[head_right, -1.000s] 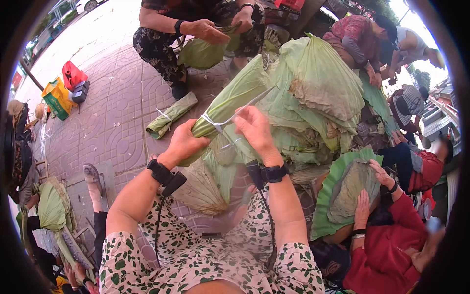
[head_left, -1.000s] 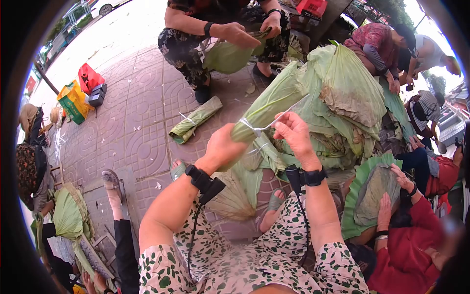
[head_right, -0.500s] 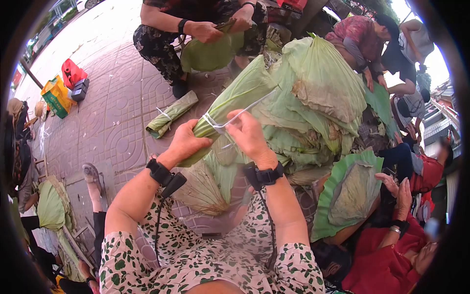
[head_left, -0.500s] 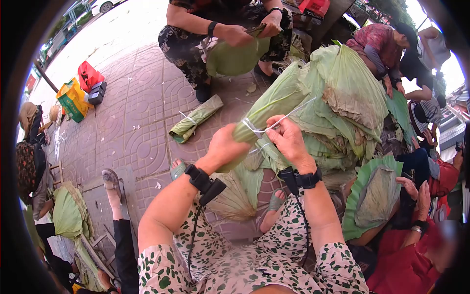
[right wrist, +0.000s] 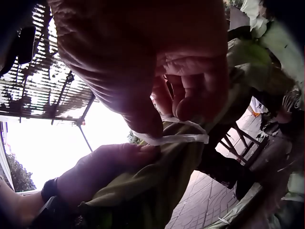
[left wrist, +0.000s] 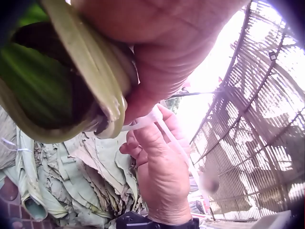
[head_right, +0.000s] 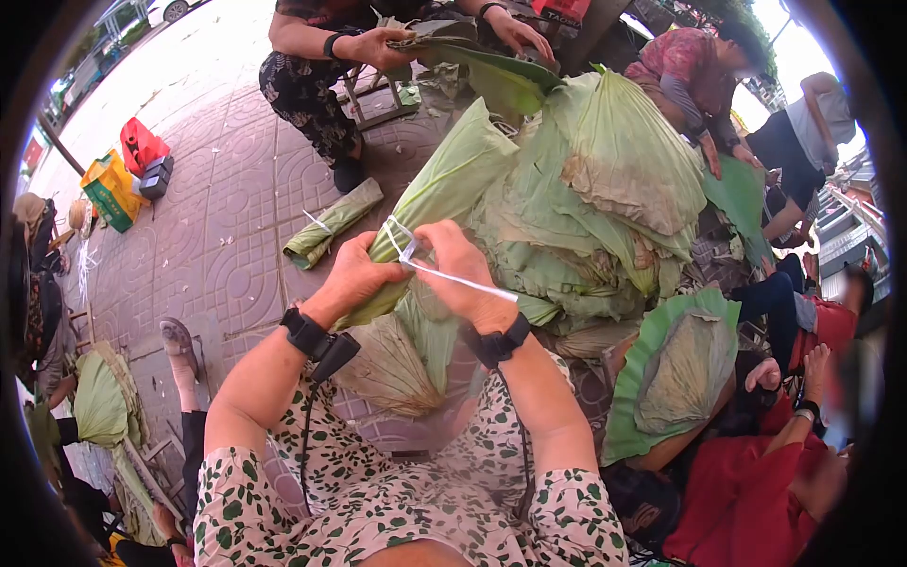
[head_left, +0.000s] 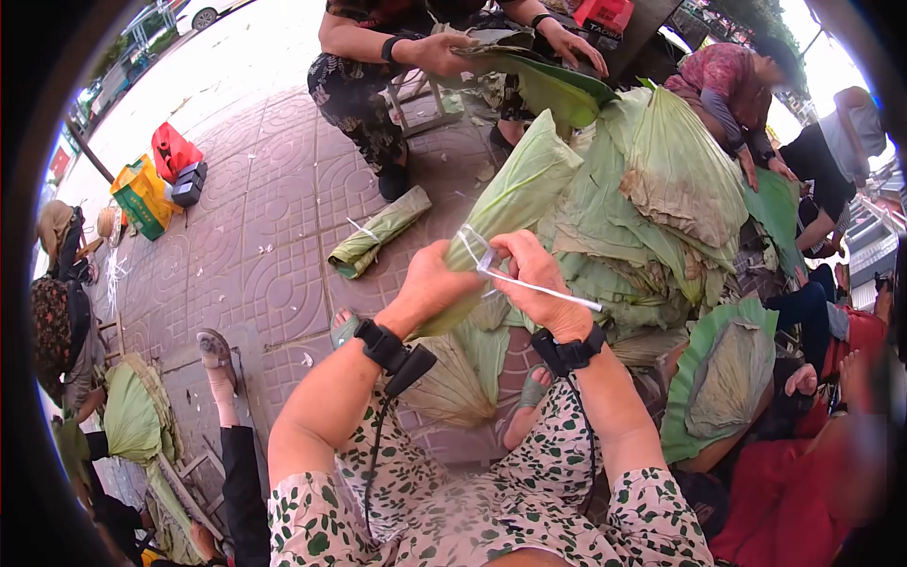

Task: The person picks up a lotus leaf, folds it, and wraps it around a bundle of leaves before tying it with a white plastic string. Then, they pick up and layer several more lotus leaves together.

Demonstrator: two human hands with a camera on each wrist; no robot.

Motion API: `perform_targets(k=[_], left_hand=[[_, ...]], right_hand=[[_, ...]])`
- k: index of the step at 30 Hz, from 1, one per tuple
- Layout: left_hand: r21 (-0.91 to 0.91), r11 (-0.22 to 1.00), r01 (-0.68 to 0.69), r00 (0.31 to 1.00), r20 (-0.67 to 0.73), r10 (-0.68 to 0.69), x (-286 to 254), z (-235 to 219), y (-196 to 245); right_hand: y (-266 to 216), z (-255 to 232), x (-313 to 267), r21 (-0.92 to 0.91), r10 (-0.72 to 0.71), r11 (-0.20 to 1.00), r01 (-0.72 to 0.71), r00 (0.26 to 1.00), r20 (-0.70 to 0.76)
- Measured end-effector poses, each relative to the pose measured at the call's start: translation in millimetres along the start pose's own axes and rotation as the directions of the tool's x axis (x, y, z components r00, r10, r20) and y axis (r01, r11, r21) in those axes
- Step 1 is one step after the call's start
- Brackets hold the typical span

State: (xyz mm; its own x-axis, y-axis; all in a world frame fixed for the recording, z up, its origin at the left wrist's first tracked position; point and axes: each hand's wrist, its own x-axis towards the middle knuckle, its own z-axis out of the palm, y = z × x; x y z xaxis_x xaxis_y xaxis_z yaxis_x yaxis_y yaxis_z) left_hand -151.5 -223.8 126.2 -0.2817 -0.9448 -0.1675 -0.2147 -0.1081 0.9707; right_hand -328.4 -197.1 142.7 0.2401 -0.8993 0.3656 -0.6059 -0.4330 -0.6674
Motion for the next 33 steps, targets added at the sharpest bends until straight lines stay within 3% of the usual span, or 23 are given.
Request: perform_targets(k=[14,17,20,24,26,30,32,33], left_hand=[[-0.012,1.000,-0.015,1.000,0.025,0.015,-9,2,17],[-0.088,0.996,0.018,1.000,0.023,-0.016,-8,3,19],[-0.176,0.984,0.035,0.999,0.034,-0.029,-1,0,9],[-0.122,0.991,0.059,0.997,0.052,-0.053,-2,1,12],[-0.085,0.995,0.050,0.998,0.052,-0.046,-2,3,14],[-0.162,0.987,0.001,0.999,0.036,0.005,-1,4,13],[-0.244,0.967,0.072,0.997,0.055,-0.060,-1,-1,12],[-0.244,0.967,0.079,0.997,0.038,-0.072,-2,-3,11]], right_hand=[[5,5,0,0.031,0.010,0.999,-0.008,0.997,-0.074],[5,1,-1,-0.014,-0.070,0.997,0.069,0.994,-0.088],[-5,-5,-2,0.045,-0.018,0.999,0.020,0.999,-0.043],[5,0,-3,-0.017,-0.134,0.991,0.133,0.989,-0.056],[8,2,-4,-0.030,-0.106,0.994,0.103,0.990,-0.093],[11,0,-3,0.124,-0.031,0.991,0.044,0.994,-0.107],[9,-3,-1,0.144,-0.037,0.988,0.062,0.985,-0.167],[5,-3,-1,0.477,0.212,0.862,-0.171,0.977,-0.033]])
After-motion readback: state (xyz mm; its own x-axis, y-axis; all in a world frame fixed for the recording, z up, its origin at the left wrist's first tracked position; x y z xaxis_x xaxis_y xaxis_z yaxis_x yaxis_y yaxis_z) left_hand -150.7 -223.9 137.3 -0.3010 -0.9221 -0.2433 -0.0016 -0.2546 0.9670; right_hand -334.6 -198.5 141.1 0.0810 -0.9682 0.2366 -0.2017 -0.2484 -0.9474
